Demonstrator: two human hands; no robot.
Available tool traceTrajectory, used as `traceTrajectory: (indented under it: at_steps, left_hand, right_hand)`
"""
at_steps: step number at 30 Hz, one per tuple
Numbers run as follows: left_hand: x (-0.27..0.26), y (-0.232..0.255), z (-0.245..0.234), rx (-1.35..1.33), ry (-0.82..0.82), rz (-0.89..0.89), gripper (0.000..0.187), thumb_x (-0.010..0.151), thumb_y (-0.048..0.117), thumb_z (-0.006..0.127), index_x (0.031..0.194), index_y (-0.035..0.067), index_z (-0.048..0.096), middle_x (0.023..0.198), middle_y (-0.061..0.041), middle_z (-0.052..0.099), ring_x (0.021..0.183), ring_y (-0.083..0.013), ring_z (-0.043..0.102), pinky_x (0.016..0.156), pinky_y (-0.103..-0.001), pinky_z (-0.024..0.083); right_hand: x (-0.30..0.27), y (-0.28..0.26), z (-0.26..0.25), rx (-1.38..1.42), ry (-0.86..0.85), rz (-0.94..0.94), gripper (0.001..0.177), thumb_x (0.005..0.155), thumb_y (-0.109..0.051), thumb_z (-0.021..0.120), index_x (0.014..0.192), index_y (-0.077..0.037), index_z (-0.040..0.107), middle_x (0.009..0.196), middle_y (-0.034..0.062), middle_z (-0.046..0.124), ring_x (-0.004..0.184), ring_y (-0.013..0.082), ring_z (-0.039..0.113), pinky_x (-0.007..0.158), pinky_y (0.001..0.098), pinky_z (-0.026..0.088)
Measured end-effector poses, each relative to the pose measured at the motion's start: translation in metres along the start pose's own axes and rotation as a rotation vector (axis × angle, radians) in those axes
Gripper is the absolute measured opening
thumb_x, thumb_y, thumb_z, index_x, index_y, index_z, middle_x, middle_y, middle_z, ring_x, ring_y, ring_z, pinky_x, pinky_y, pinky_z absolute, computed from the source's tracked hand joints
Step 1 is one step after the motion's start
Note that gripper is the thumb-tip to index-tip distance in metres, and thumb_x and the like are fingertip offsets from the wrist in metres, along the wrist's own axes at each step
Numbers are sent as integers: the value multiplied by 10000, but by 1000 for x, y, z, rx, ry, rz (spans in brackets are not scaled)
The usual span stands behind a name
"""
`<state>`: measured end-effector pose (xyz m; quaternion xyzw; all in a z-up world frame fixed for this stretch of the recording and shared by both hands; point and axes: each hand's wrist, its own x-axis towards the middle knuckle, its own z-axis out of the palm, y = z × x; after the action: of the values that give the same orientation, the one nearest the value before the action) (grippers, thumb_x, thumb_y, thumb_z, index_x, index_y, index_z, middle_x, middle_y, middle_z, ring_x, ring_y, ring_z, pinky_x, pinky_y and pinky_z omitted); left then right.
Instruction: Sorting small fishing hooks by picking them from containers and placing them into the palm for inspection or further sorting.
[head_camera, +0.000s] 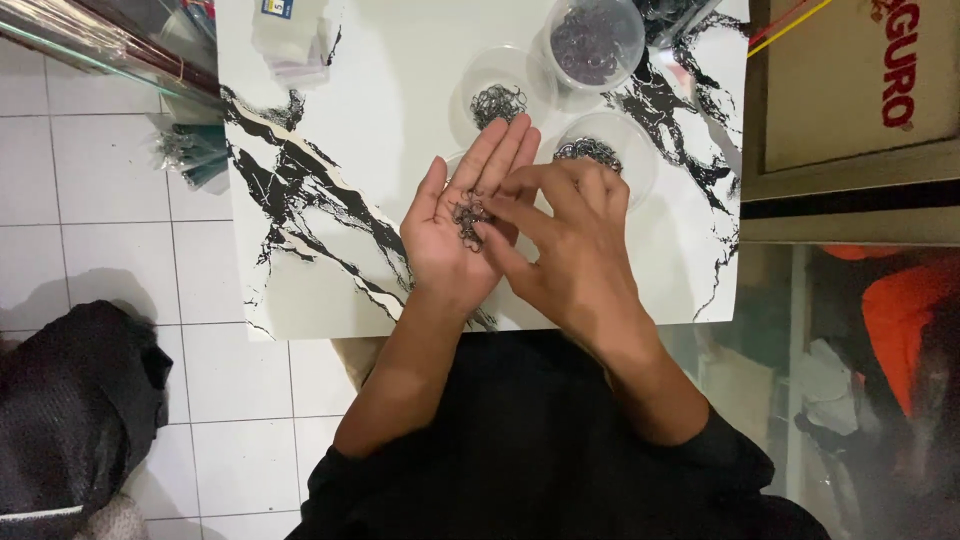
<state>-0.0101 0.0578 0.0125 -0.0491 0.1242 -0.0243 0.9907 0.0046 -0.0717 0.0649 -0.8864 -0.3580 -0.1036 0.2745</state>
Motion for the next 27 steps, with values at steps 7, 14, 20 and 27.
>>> traceTrajectory:
  at_steps: [7, 14, 20, 27]
  left_hand:
    - [-2, 3, 5, -15, 56, 33, 657, 1064, 335, 347, 1572, -80, 318, 1684, -276, 272, 1610, -359, 231, 1345, -433, 166]
    - [-1, 10, -18, -94, -86, 2, 645, 1113, 347, 322, 1619, -48, 264, 1728, -244, 199, 1646, -342, 161, 1312, -415, 233]
    - [-3, 14, -24, -144, -127, 15, 644, 1127, 344, 308, 1637, -42, 240, 1733, -243, 187, 1646, -350, 152, 1307, -415, 245]
    - [-5, 17, -28, -78, -193, 16, 615, 1149, 346, 304, 1634, -33, 291, 1734, -230, 224, 1646, -332, 193, 927, -289, 510]
  right_hand:
    - [0, -3, 10, 67, -12, 23, 122, 951, -194, 831, 1068, -181, 799, 1180, 6, 666, 1108, 307, 524, 977, 467, 349]
    - [3, -6, 5, 331, -58, 150, 136, 983, -168, 796, 1119, -172, 800, 1169, -7, 667, 1123, 237, 511, 1067, 387, 367]
    - [6, -9, 6, 394, -77, 183, 134, 1023, -179, 740, 1142, -166, 800, 1177, 11, 665, 1158, 247, 499, 1079, 377, 380]
    - [2, -1, 12, 339, -42, 159, 153, 1058, -149, 683, 1161, -95, 782, 1211, 64, 669, 1167, 276, 513, 1083, 386, 410]
